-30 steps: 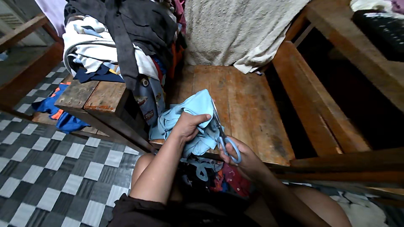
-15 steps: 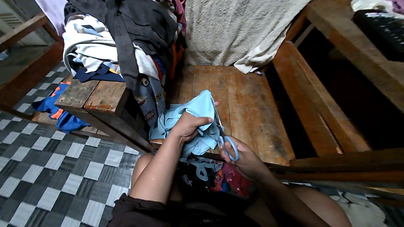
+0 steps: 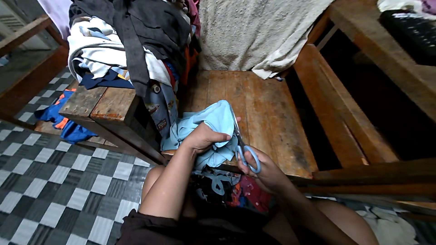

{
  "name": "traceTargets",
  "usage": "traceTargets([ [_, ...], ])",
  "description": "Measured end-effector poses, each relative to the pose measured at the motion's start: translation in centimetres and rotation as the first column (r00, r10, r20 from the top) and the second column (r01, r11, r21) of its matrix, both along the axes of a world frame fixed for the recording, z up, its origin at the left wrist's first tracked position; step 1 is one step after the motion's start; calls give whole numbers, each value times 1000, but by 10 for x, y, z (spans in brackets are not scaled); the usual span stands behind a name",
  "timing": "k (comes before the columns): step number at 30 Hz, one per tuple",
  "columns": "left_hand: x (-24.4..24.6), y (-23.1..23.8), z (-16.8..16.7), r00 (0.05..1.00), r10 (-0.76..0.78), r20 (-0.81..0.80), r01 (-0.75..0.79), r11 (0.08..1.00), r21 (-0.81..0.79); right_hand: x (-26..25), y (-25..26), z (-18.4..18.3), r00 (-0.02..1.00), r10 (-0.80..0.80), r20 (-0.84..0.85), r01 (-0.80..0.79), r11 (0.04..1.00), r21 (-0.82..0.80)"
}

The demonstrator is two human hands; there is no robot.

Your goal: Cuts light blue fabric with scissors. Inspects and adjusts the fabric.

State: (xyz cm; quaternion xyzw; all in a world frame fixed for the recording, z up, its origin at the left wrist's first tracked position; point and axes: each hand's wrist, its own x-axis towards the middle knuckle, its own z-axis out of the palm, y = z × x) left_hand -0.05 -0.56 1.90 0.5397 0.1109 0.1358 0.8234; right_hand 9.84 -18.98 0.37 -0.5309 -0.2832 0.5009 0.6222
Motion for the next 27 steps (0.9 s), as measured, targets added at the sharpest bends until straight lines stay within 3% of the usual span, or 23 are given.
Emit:
traceTargets([
  [18,-7,5,5,996,-44,-82,52,993,110,-2,0,6,998,13,56,-9,998,-66],
  [27,-10,8,2,983,-140,-118,159,972,170,2,-2,-1,998,57,-24,-57,998,19],
])
